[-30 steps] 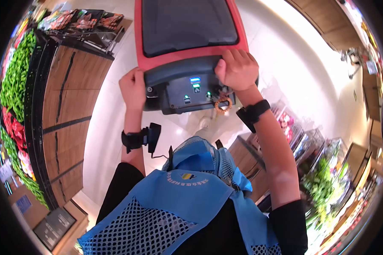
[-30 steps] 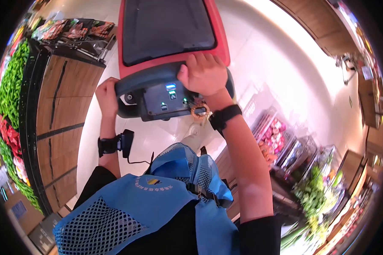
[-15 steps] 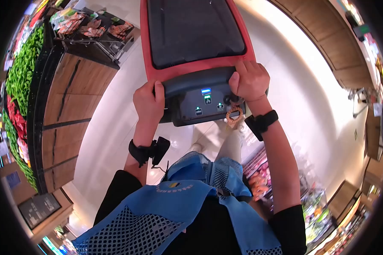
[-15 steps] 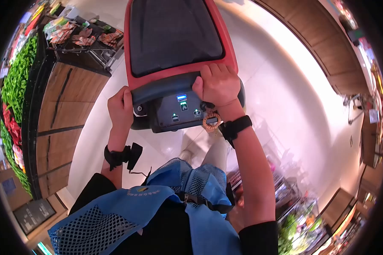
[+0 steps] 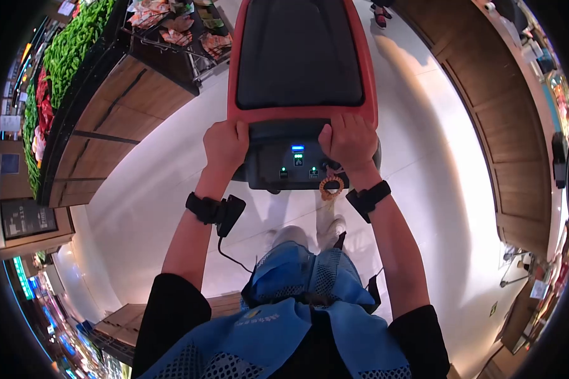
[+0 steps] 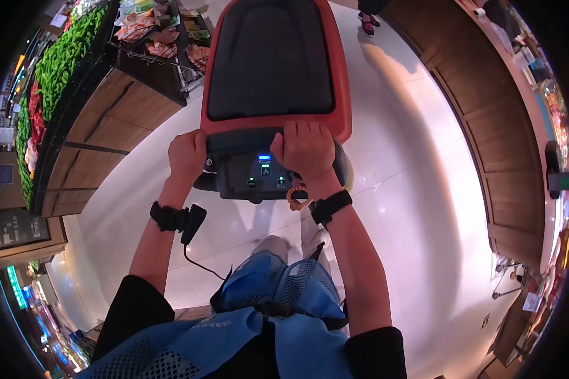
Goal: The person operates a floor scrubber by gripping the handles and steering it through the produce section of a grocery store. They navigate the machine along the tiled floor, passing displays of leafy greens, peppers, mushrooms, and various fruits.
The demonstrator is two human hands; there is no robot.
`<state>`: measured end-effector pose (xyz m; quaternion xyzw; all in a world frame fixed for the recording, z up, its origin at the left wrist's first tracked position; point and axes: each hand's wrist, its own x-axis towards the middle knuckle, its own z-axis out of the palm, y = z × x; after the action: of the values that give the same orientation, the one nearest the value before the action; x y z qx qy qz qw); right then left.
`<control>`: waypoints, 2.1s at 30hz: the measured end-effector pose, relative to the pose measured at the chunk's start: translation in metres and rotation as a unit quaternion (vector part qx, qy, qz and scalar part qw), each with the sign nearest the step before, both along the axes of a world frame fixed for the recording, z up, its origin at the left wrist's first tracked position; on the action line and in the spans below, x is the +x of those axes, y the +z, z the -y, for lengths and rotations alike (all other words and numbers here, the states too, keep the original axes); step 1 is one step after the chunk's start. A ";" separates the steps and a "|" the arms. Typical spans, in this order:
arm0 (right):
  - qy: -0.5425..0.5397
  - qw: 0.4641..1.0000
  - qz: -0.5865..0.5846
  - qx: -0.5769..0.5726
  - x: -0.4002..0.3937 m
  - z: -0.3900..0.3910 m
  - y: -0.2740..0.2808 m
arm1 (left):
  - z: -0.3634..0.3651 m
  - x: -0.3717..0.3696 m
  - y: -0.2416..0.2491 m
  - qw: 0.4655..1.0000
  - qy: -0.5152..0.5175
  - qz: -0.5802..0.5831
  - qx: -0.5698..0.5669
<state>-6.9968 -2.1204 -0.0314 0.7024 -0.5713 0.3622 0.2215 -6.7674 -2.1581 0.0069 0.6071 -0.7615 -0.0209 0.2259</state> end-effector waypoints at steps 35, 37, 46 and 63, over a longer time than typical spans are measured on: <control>0.041 0.999 -0.014 -0.011 -0.136 0.440 0.026 | 0.401 -0.130 0.011 0.986 0.017 -0.119 -0.118; 0.032 0.999 -0.012 0.006 -0.138 0.467 0.030 | 0.429 -0.132 0.010 0.987 0.012 -0.100 -0.128; 0.087 0.995 0.014 -0.046 -0.154 0.607 0.033 | 0.554 -0.150 0.014 0.984 0.051 -0.094 -0.140; 0.140 0.990 -0.014 -0.022 -0.176 0.888 0.051 | 0.810 -0.174 0.029 0.987 0.101 -0.051 -0.118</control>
<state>-7.1724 -3.0081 0.0200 0.7756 -0.4560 0.3919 0.1921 -6.9415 -2.9683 0.0354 0.6481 -0.6809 0.0610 0.3355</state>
